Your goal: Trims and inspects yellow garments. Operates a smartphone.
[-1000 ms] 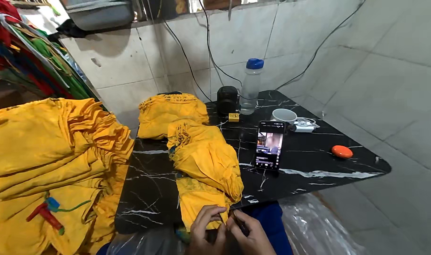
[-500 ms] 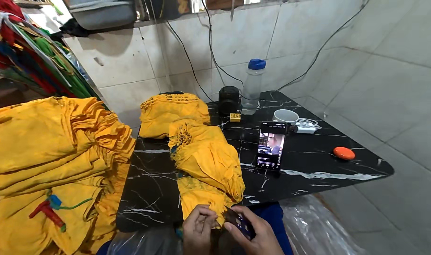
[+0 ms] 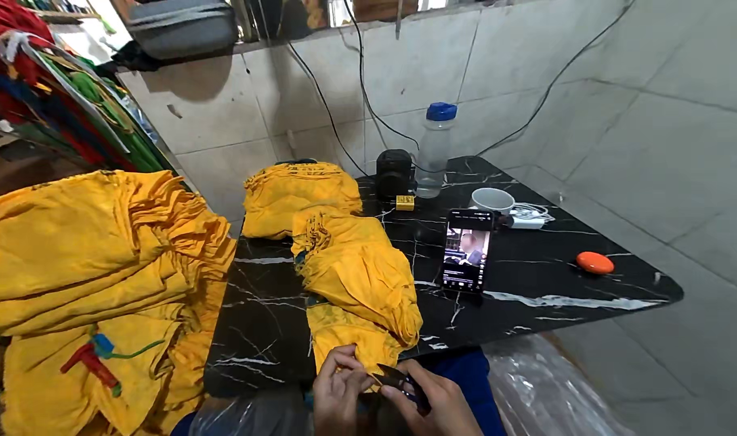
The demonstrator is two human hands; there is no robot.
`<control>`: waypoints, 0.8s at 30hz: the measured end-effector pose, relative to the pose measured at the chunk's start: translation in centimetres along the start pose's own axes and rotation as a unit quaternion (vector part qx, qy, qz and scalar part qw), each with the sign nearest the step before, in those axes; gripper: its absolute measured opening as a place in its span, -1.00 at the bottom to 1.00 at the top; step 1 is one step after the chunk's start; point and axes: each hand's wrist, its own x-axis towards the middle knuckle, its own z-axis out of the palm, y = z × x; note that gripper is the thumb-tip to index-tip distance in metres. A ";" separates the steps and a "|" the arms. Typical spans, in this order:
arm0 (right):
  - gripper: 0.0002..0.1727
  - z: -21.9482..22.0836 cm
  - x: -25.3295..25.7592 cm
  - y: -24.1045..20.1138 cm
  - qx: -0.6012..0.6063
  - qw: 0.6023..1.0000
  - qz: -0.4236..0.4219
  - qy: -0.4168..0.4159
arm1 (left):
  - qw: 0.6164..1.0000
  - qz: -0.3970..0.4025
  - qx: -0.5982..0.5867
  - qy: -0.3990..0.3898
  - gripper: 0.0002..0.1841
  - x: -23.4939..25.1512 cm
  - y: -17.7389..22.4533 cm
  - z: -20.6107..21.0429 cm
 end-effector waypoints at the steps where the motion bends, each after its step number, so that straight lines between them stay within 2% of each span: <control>1: -0.60 0.0 0.0 0.1 0.005 1.000 -0.001 -0.004 | 1.000 -0.002 -0.005 0.000 -0.92 0.1 0.0 0.0; 8: -0.63 1.3 0.2 0.2 0.010 0.999 -0.022 0.039 | 0.996 0.045 0.050 -0.056 -0.92 -0.1 -0.6 -0.2; 12: -0.66 1.5 0.4 -0.1 -0.020 0.995 -0.042 0.088 | 0.996 0.045 0.025 -0.068 -0.94 0.1 -0.7 -0.4; 14: -0.66 1.6 0.6 0.3 0.030 0.992 -0.012 0.124 | 0.997 0.030 0.000 -0.065 -0.95 0.0 -0.5 -0.3; 16: -0.66 1.7 1.0 0.6 0.130 0.982 0.022 0.139 | 0.998 0.013 -0.015 -0.053 -0.94 -0.1 -0.2 -0.1; 20: -0.65 1.5 1.4 1.0 0.304 0.947 0.061 0.080 | 0.999 0.020 -0.011 -0.045 -0.89 -0.2 0.2 0.3; 24: -0.81 2.0 1.5 1.5 0.333 0.938 0.058 0.073 | 0.996 0.045 0.072 -0.030 -0.86 -0.2 0.3 0.4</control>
